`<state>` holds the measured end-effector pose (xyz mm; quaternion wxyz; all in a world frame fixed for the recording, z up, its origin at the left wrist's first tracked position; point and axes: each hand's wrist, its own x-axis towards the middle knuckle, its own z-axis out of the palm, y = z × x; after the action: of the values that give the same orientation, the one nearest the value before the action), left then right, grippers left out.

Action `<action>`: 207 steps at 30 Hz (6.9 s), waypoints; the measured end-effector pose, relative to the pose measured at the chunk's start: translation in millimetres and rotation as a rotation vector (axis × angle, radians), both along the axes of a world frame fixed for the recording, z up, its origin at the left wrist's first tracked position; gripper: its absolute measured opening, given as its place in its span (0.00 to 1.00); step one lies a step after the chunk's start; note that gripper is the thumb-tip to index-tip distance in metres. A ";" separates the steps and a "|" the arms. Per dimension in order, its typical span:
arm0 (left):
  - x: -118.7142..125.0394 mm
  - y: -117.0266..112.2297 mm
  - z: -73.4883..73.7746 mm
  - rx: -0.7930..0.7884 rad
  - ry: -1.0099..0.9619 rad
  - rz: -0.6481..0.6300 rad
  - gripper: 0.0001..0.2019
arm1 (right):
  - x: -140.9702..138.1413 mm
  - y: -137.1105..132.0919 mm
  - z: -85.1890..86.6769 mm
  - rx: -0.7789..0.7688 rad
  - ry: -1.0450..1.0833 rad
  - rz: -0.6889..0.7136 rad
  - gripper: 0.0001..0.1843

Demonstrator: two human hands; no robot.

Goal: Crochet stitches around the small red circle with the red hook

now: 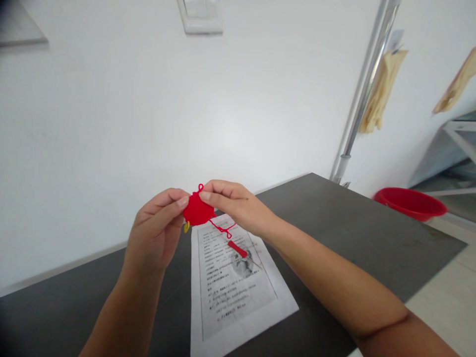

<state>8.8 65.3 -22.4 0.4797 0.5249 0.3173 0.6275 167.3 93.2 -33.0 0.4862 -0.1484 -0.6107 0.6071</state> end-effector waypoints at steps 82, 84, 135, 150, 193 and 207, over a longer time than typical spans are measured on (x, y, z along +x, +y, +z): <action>0.8 -6.8 -0.7 0.186 0.546 0.392 0.20 | -2.1 -2.9 -0.4 0.067 -0.205 -0.045 0.18; 0.6 -3.6 -3.4 0.105 0.369 0.265 0.20 | -1.6 -1.1 -1.8 0.078 -0.190 -0.014 0.20; -2.2 -0.2 -9.6 0.122 0.200 -0.015 0.06 | 4.5 -5.1 -0.1 0.283 -0.134 -0.245 0.17; -8.9 -2.4 -3.3 0.132 0.344 0.070 0.12 | 9.8 -7.5 3.9 0.198 -0.202 -0.215 0.15; 6.6 -17.4 9.5 0.031 0.031 0.084 0.04 | 4.4 -14.2 11.6 0.108 -0.049 -0.008 0.13; 1.5 -14.9 9.9 -0.012 0.015 0.038 0.05 | 7.5 -14.1 12.2 0.243 -0.183 -0.147 0.12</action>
<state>10.3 50.4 -12.5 0.4684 0.5204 0.3346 0.6307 174.7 79.1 -20.8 0.4863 -0.1874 -0.7088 0.4754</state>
